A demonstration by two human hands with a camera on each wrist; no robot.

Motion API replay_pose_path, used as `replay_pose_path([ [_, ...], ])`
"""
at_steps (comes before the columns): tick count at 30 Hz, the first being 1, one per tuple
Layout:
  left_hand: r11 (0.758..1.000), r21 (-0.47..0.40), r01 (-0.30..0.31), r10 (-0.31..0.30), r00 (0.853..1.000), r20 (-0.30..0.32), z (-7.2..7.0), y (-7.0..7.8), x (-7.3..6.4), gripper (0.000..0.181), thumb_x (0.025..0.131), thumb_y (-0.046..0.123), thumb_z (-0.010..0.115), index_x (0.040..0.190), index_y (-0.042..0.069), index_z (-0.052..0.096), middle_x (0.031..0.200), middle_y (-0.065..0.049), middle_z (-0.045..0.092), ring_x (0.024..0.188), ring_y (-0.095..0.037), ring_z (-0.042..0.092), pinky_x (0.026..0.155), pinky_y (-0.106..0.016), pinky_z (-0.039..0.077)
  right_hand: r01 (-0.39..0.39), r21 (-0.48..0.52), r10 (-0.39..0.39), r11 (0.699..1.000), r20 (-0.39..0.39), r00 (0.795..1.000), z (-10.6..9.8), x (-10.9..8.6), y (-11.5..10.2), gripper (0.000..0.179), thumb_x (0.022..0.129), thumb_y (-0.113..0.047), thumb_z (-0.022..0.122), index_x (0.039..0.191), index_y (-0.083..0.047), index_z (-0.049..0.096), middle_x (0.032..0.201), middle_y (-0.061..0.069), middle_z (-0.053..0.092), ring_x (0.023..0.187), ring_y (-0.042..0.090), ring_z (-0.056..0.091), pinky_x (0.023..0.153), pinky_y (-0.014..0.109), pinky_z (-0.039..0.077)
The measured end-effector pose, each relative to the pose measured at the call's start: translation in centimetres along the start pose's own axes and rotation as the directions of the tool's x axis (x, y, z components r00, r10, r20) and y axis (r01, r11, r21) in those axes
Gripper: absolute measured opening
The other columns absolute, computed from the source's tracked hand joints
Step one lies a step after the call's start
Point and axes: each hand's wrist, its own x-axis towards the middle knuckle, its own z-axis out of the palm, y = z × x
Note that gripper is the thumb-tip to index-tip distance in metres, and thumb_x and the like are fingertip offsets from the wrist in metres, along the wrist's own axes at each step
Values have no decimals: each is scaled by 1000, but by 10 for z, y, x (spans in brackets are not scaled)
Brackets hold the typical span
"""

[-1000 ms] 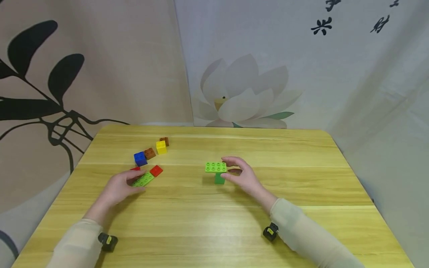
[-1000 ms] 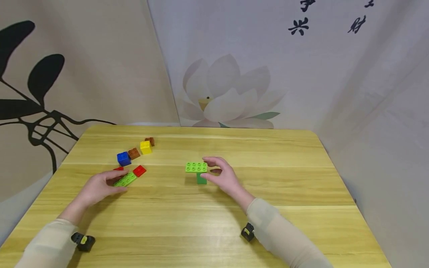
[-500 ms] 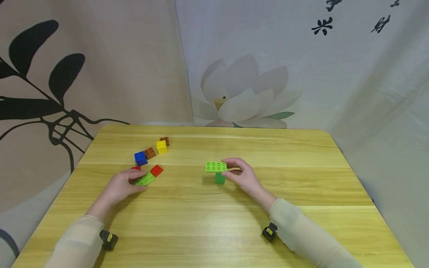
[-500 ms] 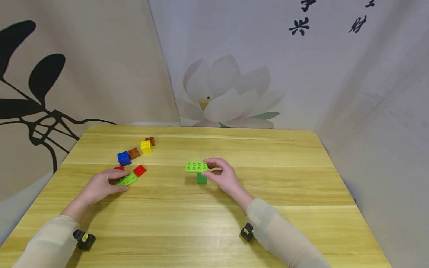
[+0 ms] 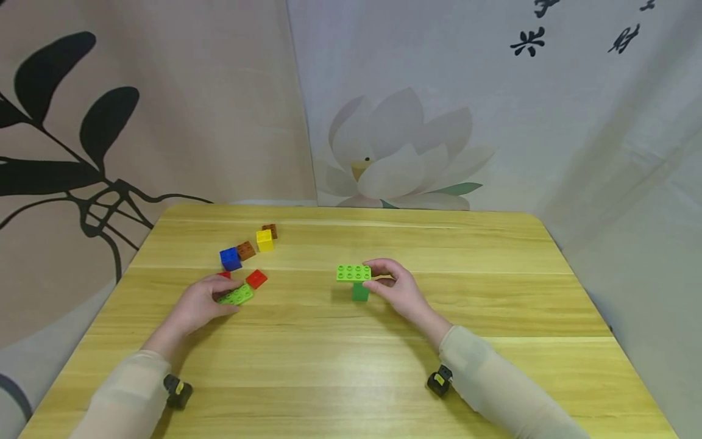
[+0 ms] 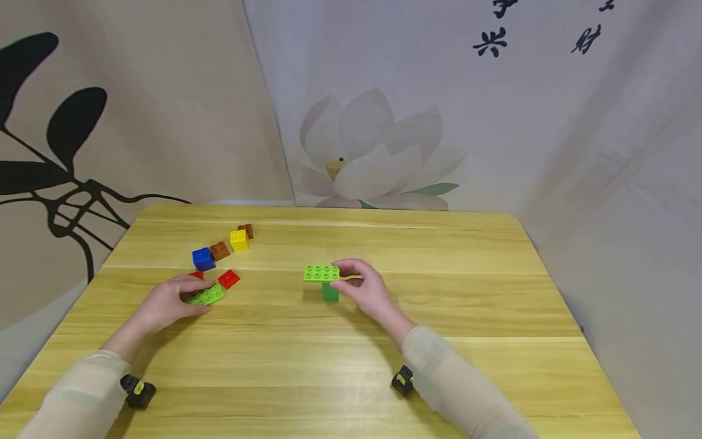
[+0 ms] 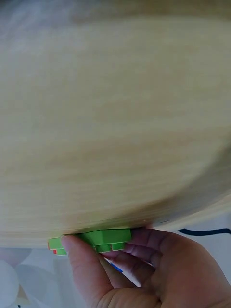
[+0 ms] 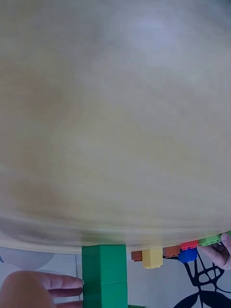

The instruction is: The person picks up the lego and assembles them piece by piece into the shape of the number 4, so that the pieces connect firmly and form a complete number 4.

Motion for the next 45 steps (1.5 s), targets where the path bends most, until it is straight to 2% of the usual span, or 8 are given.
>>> replay_pose_path([
  [12,999,-38,8,-7,1000,8,0,-2,2,44,80,6,81,121,-3,68,124,-25,61,113,-43,55,96,-60,42,-2,19,2,1000,3,1000,1,2,0,35,87,-4,75,121,-3,65,112,11,64,105,24,60,89,31,54],
  [18,999,-36,2,-1,1000,2,-1,2,3,43,82,8,79,122,-2,68,129,-28,58,120,-47,51,101,-63,37,-7,29,7,1000,3,1000,1,1,1,35,88,-4,75,121,-2,65,112,13,64,105,24,60,88,30,54],
  [23,998,-59,-8,7,1000,-16,-3,11,5,46,84,12,77,127,0,65,133,-28,55,123,-47,48,102,-62,35,-3,30,3,1000,0,1000,1,0,2,34,88,-4,74,120,-2,65,112,12,64,104,23,61,88,30,54],
  [29,993,-72,-94,89,994,-68,0,24,11,43,83,8,79,124,1,67,122,-20,62,111,-37,56,94,-53,45,16,24,-16,1000,0,1000,1,0,5,33,89,-5,74,121,-2,65,112,11,64,104,22,61,88,31,54],
  [32,990,-85,-113,108,992,-70,4,31,14,42,83,8,79,123,2,69,122,-19,63,111,-36,57,94,-52,46,2,30,-2,1000,1,1000,1,0,4,33,89,-5,74,120,-3,65,112,11,64,105,23,60,88,31,54],
  [39,973,-178,-149,142,989,-52,18,48,24,39,85,8,78,122,3,69,123,-15,64,112,-33,57,95,-49,47,-14,31,15,999,-2,1000,1,0,2,34,88,-5,74,121,-2,65,113,13,64,107,26,59,89,30,53],
  [45,962,-196,-188,180,982,-61,30,61,30,38,84,8,78,121,3,70,121,-14,65,111,-32,58,93,-49,47,-22,33,22,999,0,1000,2,0,2,37,90,-4,72,125,1,62,116,15,63,109,26,58,89,28,53],
])
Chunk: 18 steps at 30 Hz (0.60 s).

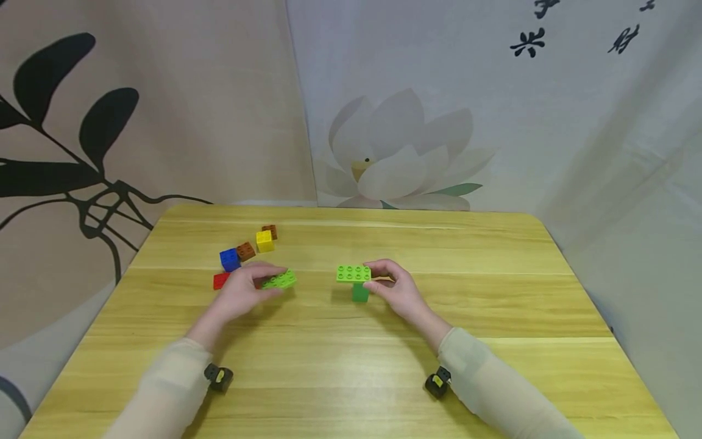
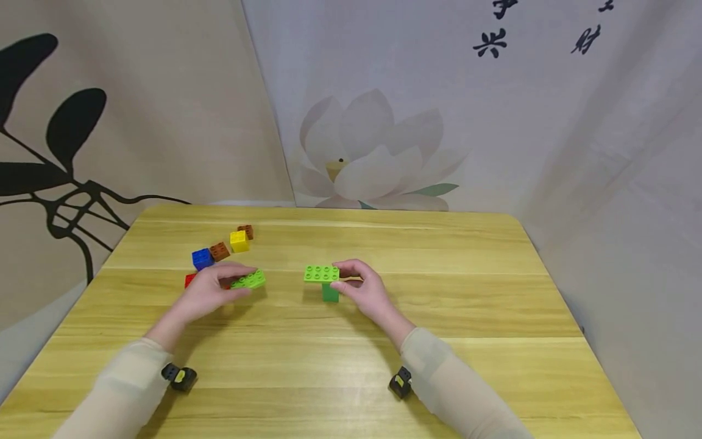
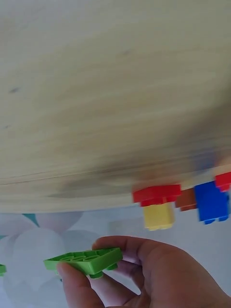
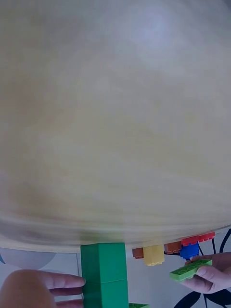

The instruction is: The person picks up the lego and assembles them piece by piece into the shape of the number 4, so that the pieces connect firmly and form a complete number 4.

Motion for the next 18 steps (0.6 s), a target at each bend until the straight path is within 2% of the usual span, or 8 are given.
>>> replay_pose_path([
  [9,998,30,-64,63,997,34,15,22,12,39,85,9,78,123,5,69,121,-12,65,110,-31,59,94,-50,49,-4,12,4,1000,-15,1000,2,1,0,36,87,-2,74,122,2,62,115,16,64,108,28,59,90,30,53],
  [18,997,-2,-80,80,995,55,22,50,25,40,86,8,77,125,9,69,123,-9,63,112,-29,59,96,-50,48,12,18,-11,1000,-12,1000,1,1,1,36,87,-3,75,121,1,63,114,16,64,107,28,59,91,32,53],
])
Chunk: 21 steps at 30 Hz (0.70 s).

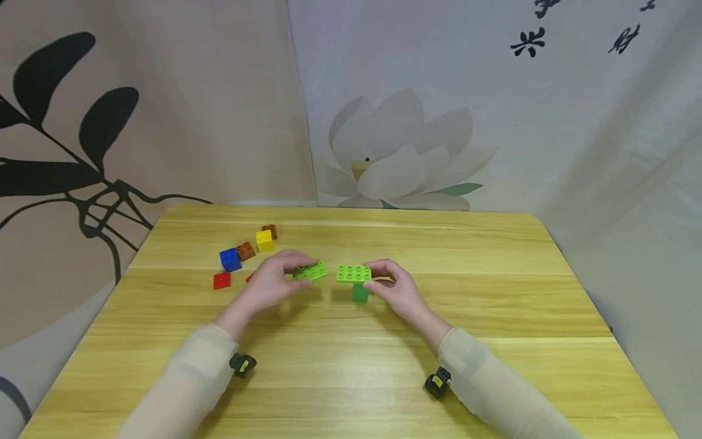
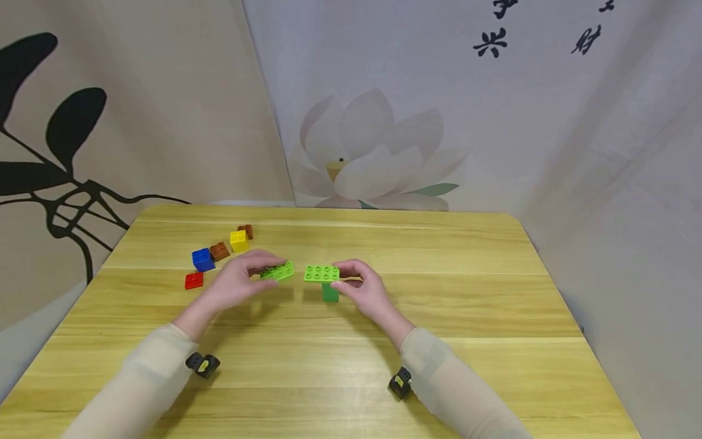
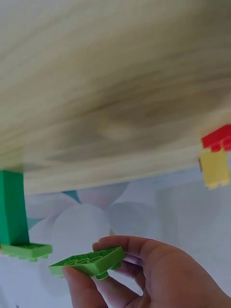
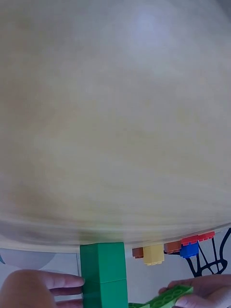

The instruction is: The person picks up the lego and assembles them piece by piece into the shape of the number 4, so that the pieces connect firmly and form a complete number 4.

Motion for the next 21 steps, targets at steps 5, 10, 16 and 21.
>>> replay_pose_path([
  [5,1000,-11,-24,24,1000,-6,4,8,5,41,86,6,77,125,9,69,122,-9,63,110,-29,59,96,-48,49,-5,1,5,1000,-4,1000,0,0,0,36,87,-2,74,121,2,63,114,16,64,107,27,59,91,33,53],
  [10,999,-31,-34,33,999,-20,9,12,9,40,86,6,76,125,7,69,121,-9,64,110,-28,59,96,-47,49,-7,-3,7,1000,-5,1000,0,0,0,36,87,-3,74,121,1,63,114,16,63,107,27,59,92,33,52],
  [16,999,-34,-36,36,999,-11,14,19,14,40,86,7,76,126,6,68,122,-9,63,113,-28,58,99,-48,47,8,0,-8,1000,-6,1000,0,0,1,35,87,-2,74,120,2,63,115,17,64,107,28,59,91,34,53],
  [21,999,-25,-48,48,999,18,17,21,19,40,86,8,77,126,8,68,123,-9,63,115,-28,57,100,-48,45,5,2,-5,1000,0,1000,0,0,1,35,88,-2,73,122,2,63,116,16,63,108,26,59,91,31,53],
])
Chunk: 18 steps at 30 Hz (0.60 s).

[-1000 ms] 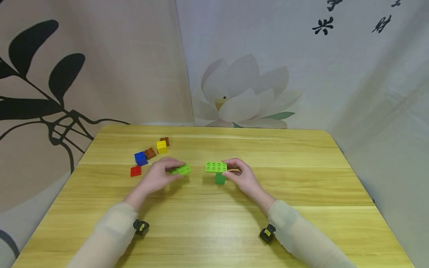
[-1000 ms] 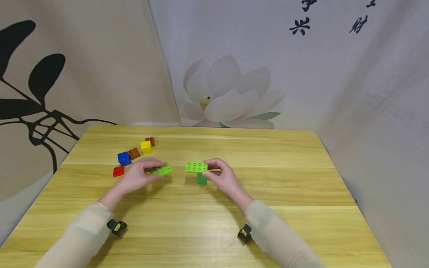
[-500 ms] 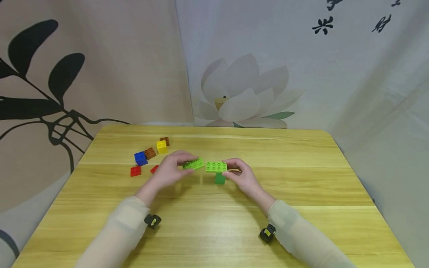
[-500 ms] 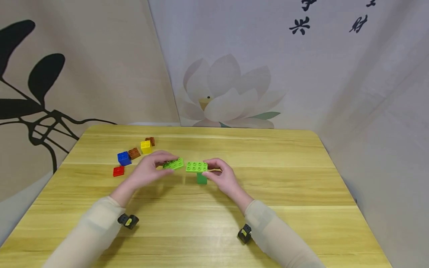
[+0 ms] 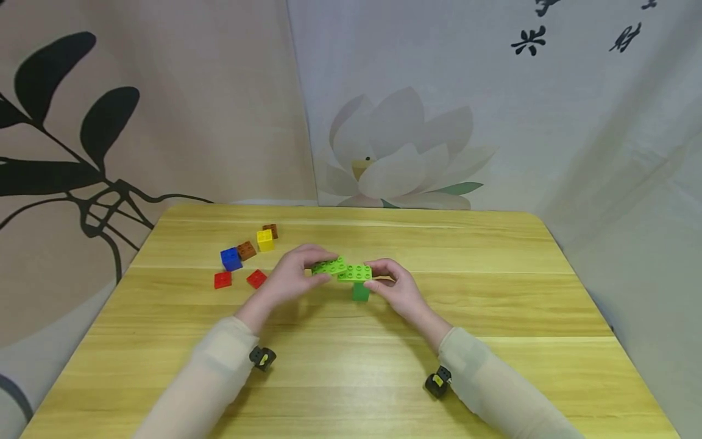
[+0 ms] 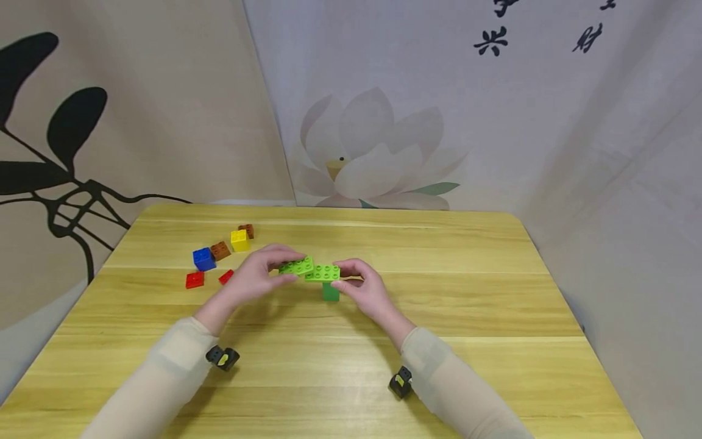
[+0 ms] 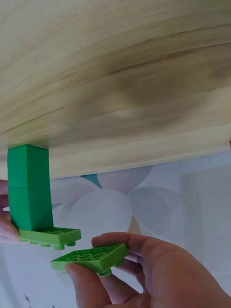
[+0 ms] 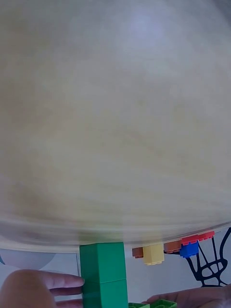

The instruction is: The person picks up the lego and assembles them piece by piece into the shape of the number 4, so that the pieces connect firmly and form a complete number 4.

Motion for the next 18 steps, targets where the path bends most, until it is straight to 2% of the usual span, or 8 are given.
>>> replay_pose_path([
  [6,1000,8,-28,28,999,22,4,1,5,37,87,8,77,123,8,70,122,-10,65,114,-28,60,99,-46,47,9,-19,-9,1000,10,1000,-1,0,1,36,89,-2,72,124,2,61,117,17,63,108,26,58,90,32,53],
  [11,1000,-11,-5,6,999,45,6,1,7,37,87,8,76,123,7,69,123,-9,66,112,-26,61,97,-42,50,1,-20,0,1000,13,1000,-1,0,1,36,89,-4,73,123,1,62,116,15,63,107,25,59,91,31,53],
  [18,1000,-14,8,-7,998,65,7,2,9,36,87,7,76,123,8,69,122,-9,66,111,-25,61,97,-41,50,13,4,-13,1000,14,1000,-1,0,0,35,88,-3,73,122,1,62,116,17,63,109,30,59,91,33,53],
])
